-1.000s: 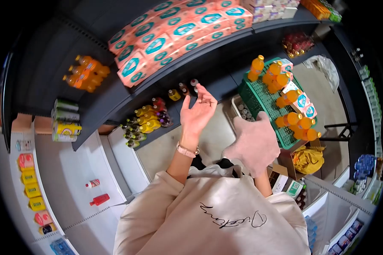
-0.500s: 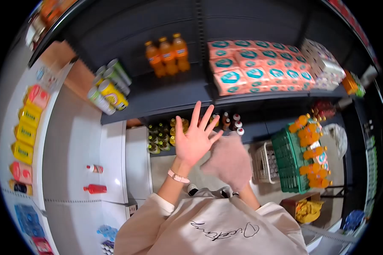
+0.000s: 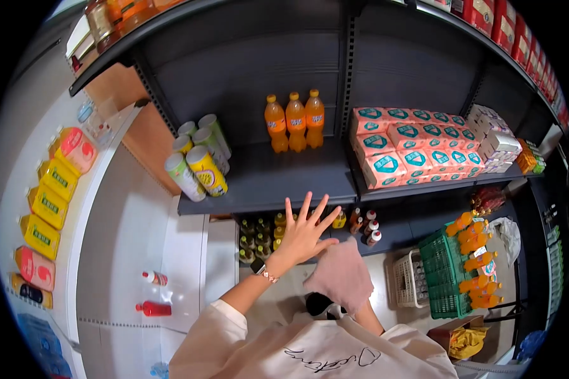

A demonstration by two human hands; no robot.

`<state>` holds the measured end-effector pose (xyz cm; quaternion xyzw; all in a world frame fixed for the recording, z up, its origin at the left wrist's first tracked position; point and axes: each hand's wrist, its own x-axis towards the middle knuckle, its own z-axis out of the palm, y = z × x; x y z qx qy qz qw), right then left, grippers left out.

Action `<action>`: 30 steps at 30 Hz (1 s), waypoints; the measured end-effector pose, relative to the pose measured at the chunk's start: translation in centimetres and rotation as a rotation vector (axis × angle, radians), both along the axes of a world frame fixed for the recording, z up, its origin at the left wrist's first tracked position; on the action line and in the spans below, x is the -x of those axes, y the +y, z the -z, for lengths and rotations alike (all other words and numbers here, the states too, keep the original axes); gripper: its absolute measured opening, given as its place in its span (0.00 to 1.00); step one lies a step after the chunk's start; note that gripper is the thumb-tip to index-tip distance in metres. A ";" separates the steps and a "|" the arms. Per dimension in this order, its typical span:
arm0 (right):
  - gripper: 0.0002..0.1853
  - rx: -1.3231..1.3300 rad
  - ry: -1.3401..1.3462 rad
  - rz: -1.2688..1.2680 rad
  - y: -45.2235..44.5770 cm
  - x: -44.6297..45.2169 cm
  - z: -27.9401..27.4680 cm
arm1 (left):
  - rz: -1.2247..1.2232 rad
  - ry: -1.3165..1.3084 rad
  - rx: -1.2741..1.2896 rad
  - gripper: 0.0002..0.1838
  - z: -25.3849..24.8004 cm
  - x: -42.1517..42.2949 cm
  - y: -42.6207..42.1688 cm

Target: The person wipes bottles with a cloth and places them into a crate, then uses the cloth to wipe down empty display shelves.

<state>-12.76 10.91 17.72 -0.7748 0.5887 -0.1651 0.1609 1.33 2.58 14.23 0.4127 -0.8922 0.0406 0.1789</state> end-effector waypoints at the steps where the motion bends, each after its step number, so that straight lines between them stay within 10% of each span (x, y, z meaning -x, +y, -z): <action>1: 0.19 -0.006 0.000 0.019 -0.4 0.1 -0.1 | 0.007 0.001 -0.008 0.40 0.2 0.0 -1.0; 16: 0.21 0.026 0.027 0.316 -12.3 3.3 -3.5 | -0.093 0.697 0.186 0.40 -2.5 0.4 -36.3; 30: 0.18 -0.374 -0.019 0.799 -7.9 -2.3 -9.1 | -0.118 1.070 -0.001 0.16 1.5 1.5 -38.3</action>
